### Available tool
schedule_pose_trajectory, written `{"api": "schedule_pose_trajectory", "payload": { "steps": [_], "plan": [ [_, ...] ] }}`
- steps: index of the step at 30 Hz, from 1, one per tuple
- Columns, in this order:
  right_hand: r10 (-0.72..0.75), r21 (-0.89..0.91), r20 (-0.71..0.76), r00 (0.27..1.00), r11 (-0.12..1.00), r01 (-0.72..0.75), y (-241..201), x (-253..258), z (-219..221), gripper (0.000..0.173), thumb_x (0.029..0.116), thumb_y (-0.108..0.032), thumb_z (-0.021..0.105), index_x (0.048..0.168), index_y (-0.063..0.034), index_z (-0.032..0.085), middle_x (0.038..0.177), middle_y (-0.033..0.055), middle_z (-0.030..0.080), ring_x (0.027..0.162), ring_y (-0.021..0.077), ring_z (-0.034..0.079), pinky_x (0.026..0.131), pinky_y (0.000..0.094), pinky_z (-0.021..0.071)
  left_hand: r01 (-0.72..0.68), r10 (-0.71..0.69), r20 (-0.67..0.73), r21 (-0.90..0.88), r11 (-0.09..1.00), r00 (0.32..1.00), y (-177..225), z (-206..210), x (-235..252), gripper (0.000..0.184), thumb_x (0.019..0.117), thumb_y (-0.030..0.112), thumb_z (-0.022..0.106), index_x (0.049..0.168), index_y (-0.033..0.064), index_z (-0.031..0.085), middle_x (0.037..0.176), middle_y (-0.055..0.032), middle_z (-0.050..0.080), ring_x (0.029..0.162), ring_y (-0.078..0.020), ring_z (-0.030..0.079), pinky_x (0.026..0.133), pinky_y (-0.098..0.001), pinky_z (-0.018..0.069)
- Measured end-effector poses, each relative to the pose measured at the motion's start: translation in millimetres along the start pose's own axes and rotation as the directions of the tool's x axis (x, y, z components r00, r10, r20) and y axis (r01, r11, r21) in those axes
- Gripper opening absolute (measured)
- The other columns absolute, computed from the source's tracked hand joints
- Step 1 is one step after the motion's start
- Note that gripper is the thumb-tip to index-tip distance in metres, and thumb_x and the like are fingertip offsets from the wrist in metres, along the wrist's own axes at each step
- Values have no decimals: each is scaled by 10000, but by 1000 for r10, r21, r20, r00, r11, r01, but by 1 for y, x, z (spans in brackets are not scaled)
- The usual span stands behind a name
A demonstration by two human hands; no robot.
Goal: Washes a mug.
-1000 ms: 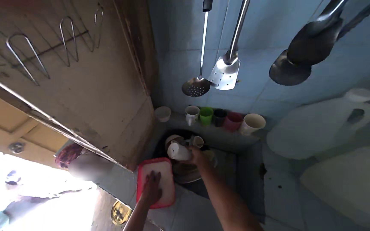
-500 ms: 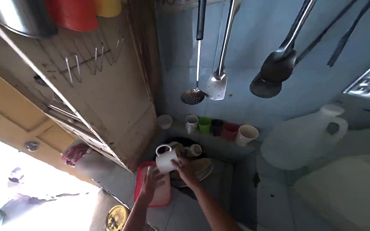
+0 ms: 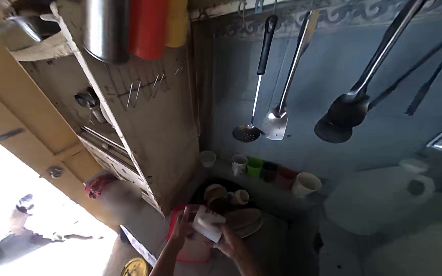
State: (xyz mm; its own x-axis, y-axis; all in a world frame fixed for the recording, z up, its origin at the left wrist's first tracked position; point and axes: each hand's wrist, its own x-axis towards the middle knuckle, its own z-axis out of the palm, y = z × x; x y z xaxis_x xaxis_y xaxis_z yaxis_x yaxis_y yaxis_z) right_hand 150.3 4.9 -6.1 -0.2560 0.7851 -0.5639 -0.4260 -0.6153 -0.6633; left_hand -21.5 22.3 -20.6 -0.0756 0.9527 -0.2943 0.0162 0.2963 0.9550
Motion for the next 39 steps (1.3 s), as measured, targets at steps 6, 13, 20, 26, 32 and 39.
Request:
{"api": "schedule_pose_trajectory", "payload": {
  "steps": [6,13,20,26,32,39],
  "plan": [
    [-336,-451,-110,935,855,254,-5,-16,5,490,862,33,728,1312,87,542,1178,219,642,1056,257,635,917,411,541,-397,60,415,805,441,908,-69,-23,6,644,987,366,653,1527,60,479,1607,-333,300,1499,-559,219,1217,-692,146],
    [-489,-733,-73,869,617,286,1,-6,2,393,855,-46,767,1198,96,638,1128,235,679,1047,286,664,953,446,532,-379,93,399,735,562,912,-66,-41,32,477,987,228,660,1404,7,589,1457,-258,542,1402,-434,457,1194,-568,322],
    [-421,-618,-137,897,744,255,2,-1,30,429,876,-12,747,1266,71,589,1139,206,656,1025,246,646,893,408,551,-466,443,187,556,688,877,35,-7,-34,439,1017,222,596,1413,30,599,1464,-262,521,1384,-418,479,1155,-538,400],
    [-469,-725,79,880,578,374,19,16,42,345,907,-26,699,1211,111,610,1075,214,663,962,232,652,872,400,549,-201,65,208,741,640,976,79,-13,14,488,1107,361,397,1416,27,574,1434,-230,572,1373,-393,512,1147,-567,384],
    [-486,-715,57,872,590,376,25,26,43,325,915,42,649,1220,137,586,1103,214,646,1002,196,622,915,350,523,-341,333,172,756,559,927,40,-6,-12,493,1079,302,461,1475,17,530,1530,-203,504,1445,-369,450,1214,-528,313],
    [-431,-889,270,861,233,395,20,19,42,345,902,-137,742,1138,108,683,1076,243,704,1031,287,681,968,434,525,-232,-53,394,639,734,918,74,-42,41,550,1106,402,409,1427,-26,534,1427,-264,561,1362,-386,519,1150,-548,380]
  ]
}}
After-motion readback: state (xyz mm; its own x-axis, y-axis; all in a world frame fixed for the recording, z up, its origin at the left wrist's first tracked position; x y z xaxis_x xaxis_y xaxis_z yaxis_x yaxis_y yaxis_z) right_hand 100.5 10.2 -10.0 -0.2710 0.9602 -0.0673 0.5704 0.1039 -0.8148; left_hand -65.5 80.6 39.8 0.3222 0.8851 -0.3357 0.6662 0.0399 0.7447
